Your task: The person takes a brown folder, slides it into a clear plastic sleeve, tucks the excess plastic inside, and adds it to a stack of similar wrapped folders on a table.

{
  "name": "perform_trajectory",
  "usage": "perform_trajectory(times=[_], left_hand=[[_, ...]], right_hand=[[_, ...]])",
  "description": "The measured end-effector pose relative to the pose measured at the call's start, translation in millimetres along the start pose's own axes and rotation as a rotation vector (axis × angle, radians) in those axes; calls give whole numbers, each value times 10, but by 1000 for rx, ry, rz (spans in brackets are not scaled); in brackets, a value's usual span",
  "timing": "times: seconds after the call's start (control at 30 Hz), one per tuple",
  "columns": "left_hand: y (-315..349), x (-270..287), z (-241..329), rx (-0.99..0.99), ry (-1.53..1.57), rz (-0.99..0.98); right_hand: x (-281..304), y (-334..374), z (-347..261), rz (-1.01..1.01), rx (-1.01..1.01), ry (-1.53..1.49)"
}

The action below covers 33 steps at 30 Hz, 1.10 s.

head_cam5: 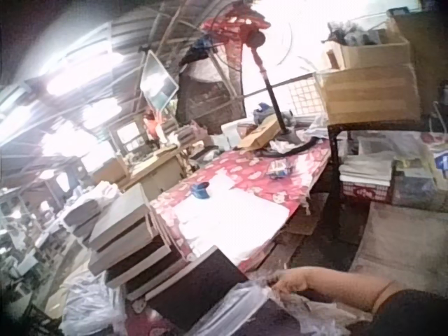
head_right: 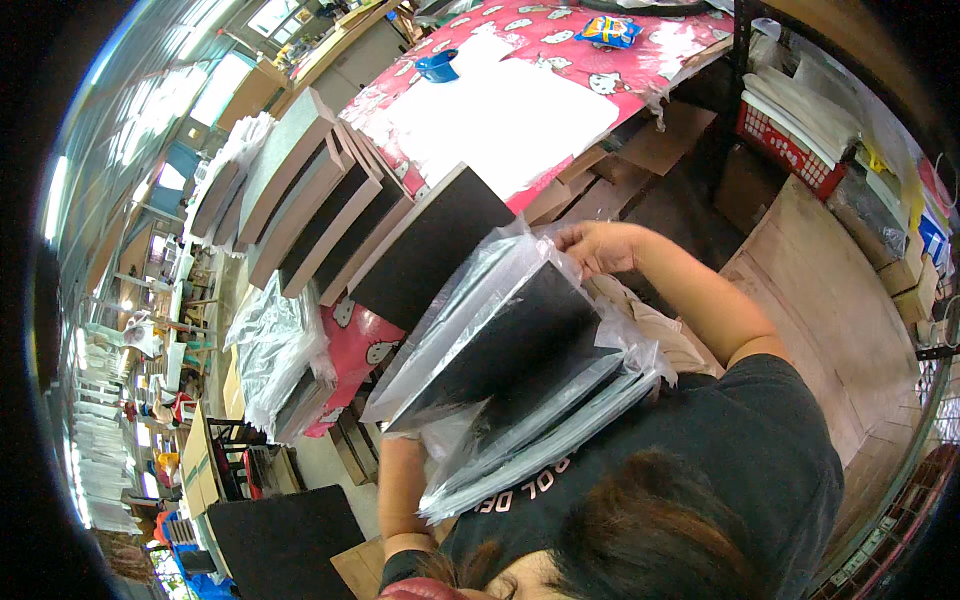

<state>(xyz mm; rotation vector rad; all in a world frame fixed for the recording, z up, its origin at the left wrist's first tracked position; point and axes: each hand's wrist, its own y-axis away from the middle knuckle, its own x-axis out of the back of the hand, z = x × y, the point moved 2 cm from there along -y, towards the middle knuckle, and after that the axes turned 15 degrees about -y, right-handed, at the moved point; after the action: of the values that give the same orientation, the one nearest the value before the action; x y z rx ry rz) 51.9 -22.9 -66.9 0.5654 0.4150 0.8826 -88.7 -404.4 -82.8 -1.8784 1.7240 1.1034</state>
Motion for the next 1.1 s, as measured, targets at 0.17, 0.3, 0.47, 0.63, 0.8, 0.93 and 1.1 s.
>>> perform_trajectory(times=[0.17, 0.3, 0.47, 0.63, 0.8, 0.93, 1.1], left_hand=[[-615, 234, -906, 23, -205, 118], [-898, 494, -1282, 48, -418, 281], [-359, 1316, -1040, -284, -226, 829], [417, 681, 559, -837, -228, 925], [555, -446, 935, -976, -432, 273], [521, -1005, 953, -914, -170, -64], [503, -1014, 1070, -920, 48, -71]], right_hand=[[1152, -218, 811, 195, -89, 49], [1425, -254, 741, 271, -251, 988], [-607, -244, -219, -376, -61, 682], [-734, -241, 624, -827, -292, 756], [-474, -704, 648, -364, -194, 1306], [-1686, -591, -18, -451, 648, 870], [-1761, -482, -499, -202, 628, 746]])
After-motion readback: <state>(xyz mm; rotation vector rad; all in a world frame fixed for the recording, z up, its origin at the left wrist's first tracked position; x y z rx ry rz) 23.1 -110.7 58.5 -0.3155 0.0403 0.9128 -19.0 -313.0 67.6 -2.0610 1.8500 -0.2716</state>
